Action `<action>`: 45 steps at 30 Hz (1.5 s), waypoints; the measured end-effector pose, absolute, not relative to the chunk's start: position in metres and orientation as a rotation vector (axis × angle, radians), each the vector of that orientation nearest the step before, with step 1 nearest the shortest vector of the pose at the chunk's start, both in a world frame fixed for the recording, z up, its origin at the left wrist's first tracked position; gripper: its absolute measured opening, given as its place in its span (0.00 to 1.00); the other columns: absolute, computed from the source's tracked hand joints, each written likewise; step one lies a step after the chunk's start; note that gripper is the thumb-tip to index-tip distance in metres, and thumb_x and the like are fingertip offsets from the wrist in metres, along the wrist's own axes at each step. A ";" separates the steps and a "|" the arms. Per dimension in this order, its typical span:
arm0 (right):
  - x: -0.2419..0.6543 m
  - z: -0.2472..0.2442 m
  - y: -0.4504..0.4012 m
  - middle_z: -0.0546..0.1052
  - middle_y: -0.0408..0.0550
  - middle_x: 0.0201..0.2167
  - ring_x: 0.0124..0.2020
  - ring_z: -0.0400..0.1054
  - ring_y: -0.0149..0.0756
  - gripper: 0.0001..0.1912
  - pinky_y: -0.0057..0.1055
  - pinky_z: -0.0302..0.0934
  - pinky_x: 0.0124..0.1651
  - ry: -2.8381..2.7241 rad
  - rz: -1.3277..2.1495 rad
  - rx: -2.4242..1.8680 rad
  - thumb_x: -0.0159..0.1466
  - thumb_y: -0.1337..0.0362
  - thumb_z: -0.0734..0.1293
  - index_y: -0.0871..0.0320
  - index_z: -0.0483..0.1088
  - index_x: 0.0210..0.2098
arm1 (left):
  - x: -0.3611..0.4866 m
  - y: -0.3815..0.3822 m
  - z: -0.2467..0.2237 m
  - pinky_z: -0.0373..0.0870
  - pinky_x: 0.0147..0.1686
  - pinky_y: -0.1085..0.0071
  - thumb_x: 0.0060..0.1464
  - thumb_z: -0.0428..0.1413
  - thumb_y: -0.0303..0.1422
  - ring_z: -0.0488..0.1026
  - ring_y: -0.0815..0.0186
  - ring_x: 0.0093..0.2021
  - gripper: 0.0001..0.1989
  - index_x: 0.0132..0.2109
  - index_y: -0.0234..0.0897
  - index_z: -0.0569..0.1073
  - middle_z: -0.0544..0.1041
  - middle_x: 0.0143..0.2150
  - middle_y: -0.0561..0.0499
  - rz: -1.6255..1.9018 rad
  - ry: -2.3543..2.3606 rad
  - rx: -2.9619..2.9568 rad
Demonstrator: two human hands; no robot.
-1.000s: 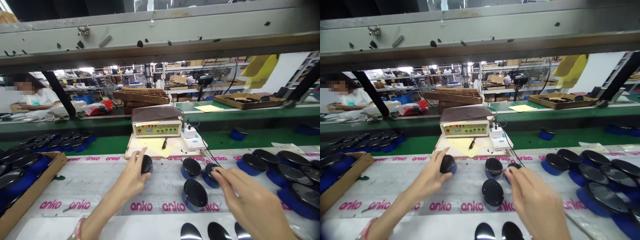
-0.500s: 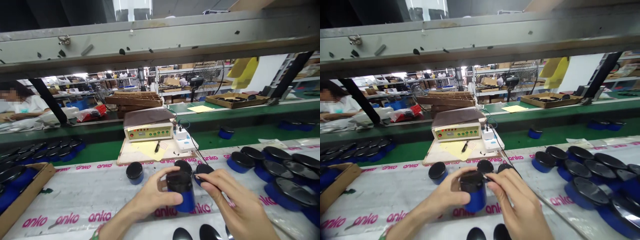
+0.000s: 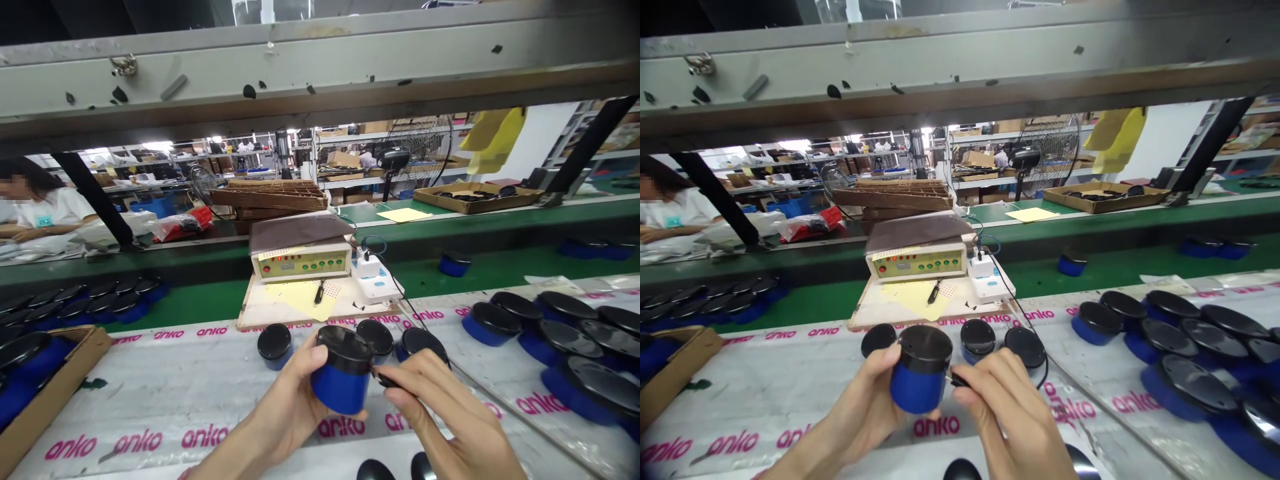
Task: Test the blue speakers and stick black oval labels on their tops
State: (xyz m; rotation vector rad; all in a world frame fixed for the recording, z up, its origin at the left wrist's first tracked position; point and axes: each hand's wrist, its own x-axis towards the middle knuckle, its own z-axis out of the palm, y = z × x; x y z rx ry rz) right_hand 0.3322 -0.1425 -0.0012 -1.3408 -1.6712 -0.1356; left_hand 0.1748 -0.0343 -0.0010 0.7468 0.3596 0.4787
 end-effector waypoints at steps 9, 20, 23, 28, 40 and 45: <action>0.332 -0.003 -0.144 0.71 0.45 0.30 0.31 0.64 0.34 0.11 0.32 0.61 0.34 -1.681 -0.186 -1.394 0.65 0.73 0.61 0.57 0.69 0.44 | 0.174 -0.040 0.004 0.73 0.33 0.69 0.48 0.61 0.49 0.73 0.59 0.42 0.27 0.49 0.37 0.67 0.72 0.47 0.44 0.543 0.448 1.069; 0.327 -0.005 -0.142 0.70 0.46 0.28 0.29 0.61 0.35 0.10 0.34 0.55 0.32 -1.713 -0.430 -1.378 0.63 0.75 0.60 0.60 0.68 0.41 | 0.173 -0.043 0.013 0.65 0.43 0.69 0.45 0.63 0.50 0.69 0.62 0.41 0.28 0.47 0.38 0.64 0.72 0.41 0.50 0.710 0.521 1.558; 0.324 -0.011 -0.140 0.71 0.47 0.28 0.30 0.62 0.35 0.09 0.35 0.56 0.35 -1.666 -0.502 -1.390 0.63 0.75 0.60 0.61 0.68 0.41 | 0.171 -0.047 0.013 0.67 0.41 0.65 0.38 0.66 0.50 0.70 0.60 0.40 0.34 0.48 0.40 0.62 0.73 0.40 0.50 0.680 0.663 1.693; 0.322 -0.017 -0.135 0.70 0.47 0.32 0.34 0.64 0.35 0.09 0.34 0.60 0.41 -1.679 -0.318 -1.358 0.65 0.74 0.58 0.59 0.65 0.43 | 0.165 -0.047 0.011 0.70 0.47 0.59 0.48 0.60 0.51 0.68 0.55 0.49 0.36 0.59 0.40 0.59 0.66 0.50 0.42 0.996 0.562 2.384; 0.321 -0.023 -0.133 0.70 0.52 0.38 0.40 0.66 0.36 0.11 0.30 0.62 0.43 -1.681 -0.273 -1.264 0.66 0.73 0.56 0.61 0.65 0.46 | 0.164 -0.062 0.021 0.62 0.60 0.49 0.55 0.56 0.22 0.64 0.61 0.50 0.13 0.46 0.40 0.73 0.60 0.42 0.51 1.599 0.177 2.827; 0.324 -0.026 -0.135 0.73 0.53 0.40 0.43 0.70 0.37 0.11 0.28 0.63 0.47 -1.736 -0.398 -1.308 0.68 0.70 0.56 0.61 0.65 0.47 | 0.160 -0.053 0.031 0.66 0.57 0.57 0.55 0.56 0.21 0.65 0.66 0.43 0.11 0.44 0.38 0.75 0.61 0.42 0.50 1.593 0.118 2.977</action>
